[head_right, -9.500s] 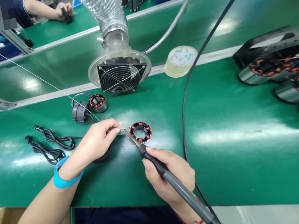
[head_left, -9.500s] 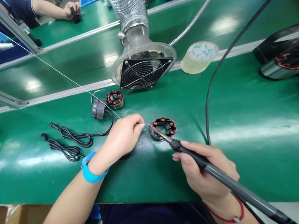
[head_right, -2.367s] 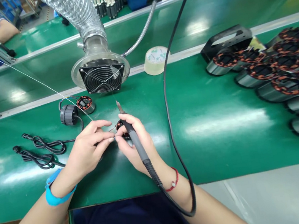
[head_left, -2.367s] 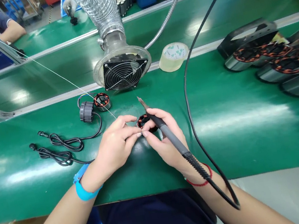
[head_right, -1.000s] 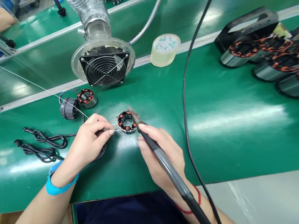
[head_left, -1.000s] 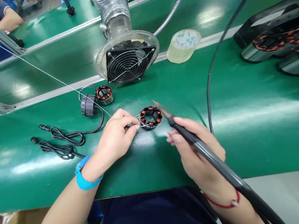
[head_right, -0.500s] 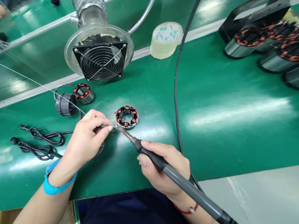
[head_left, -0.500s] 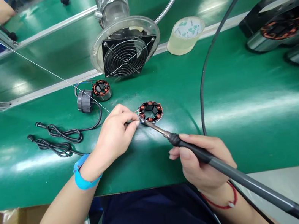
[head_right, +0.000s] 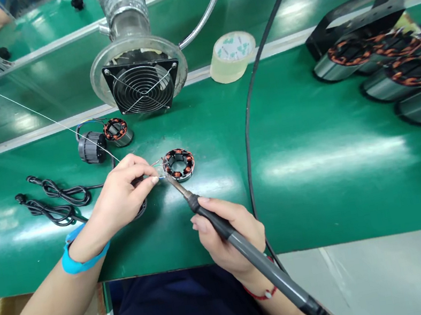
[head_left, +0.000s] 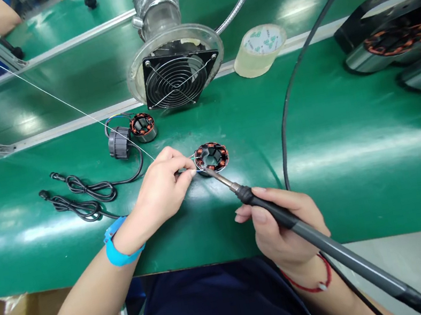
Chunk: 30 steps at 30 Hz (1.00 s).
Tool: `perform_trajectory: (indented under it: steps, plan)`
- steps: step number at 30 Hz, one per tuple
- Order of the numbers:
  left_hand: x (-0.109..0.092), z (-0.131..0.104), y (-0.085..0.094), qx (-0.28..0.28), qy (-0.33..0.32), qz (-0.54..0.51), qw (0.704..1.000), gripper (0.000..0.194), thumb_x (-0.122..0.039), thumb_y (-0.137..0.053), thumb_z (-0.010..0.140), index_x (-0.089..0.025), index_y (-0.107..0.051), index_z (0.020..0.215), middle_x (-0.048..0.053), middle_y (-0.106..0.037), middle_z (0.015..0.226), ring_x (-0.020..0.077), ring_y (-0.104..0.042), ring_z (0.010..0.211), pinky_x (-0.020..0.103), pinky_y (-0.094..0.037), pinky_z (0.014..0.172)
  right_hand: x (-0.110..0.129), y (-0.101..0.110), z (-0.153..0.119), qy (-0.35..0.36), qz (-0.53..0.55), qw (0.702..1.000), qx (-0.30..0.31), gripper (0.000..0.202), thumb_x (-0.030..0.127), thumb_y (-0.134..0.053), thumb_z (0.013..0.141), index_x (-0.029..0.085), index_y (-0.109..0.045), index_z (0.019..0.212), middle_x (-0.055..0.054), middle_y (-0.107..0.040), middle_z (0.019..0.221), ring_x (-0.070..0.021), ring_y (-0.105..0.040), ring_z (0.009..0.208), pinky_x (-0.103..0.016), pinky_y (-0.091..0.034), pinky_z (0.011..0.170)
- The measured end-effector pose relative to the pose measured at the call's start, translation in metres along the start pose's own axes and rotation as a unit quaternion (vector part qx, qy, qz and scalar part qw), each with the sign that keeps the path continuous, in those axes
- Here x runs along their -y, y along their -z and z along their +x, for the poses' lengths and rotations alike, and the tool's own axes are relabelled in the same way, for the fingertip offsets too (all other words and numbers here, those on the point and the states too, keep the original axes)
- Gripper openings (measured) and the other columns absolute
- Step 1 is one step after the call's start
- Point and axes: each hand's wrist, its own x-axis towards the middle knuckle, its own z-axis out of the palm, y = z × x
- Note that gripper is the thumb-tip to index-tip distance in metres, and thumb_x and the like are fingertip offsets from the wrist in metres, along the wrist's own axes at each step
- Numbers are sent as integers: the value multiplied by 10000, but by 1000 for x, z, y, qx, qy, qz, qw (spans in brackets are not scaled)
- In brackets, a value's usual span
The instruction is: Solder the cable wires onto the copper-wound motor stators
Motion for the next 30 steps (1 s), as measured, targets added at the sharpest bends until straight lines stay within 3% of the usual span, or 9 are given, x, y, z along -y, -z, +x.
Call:
perform_trajectory:
  steps: [13, 18, 22, 26, 30]
  plan:
    - [0, 1, 1, 1, 11, 2, 1000, 132, -109, -581, 853, -154, -694, 802, 27, -583, 877, 149, -582, 838, 298, -469, 770, -2, 1, -1, 0, 1, 1000, -1, 252, 202, -684, 850, 209, -652, 1099, 1, -718, 748, -144, -689, 539, -249, -577, 478]
    - [-1, 1, 0, 0, 12, 5, 1000, 134, -103, -581, 852, -160, -691, 801, 26, -586, 874, 151, -583, 845, 299, -471, 778, 1, 0, 10, 42, -7, 999, 8, 288, 172, -659, 864, 236, -647, 1145, -1, -733, 811, -147, -699, 584, -271, -597, 534]
    - [0, 1, -1, 0, 14, 6, 1000, 132, -111, -576, 858, -160, -688, 807, 29, -592, 890, 155, -587, 867, 304, -474, 800, 5, 2, 33, 12, -20, 997, 67, 375, 197, -635, 903, 261, -588, 1269, -34, -744, 1028, -176, -748, 765, -305, -636, 670]
    - [0, 1, 0, 1, 14, 6, 1000, 130, -124, -571, 863, -165, -683, 809, 31, -594, 892, 160, -587, 875, 316, -475, 822, 4, 0, 70, -50, -12, 986, 158, 307, 304, -540, 971, 281, -559, 1276, -11, -747, 1017, -158, -749, 787, -300, -628, 740]
    - [-1, 1, 0, 4, 11, 6, 1000, 136, -128, -561, 865, -159, -677, 801, 34, -592, 877, 164, -582, 870, 324, -474, 827, -4, -9, 98, 8, -43, 962, 268, 247, 260, -584, 913, 275, -589, 1160, 2, -749, 957, -197, -724, 946, -344, -587, 843]
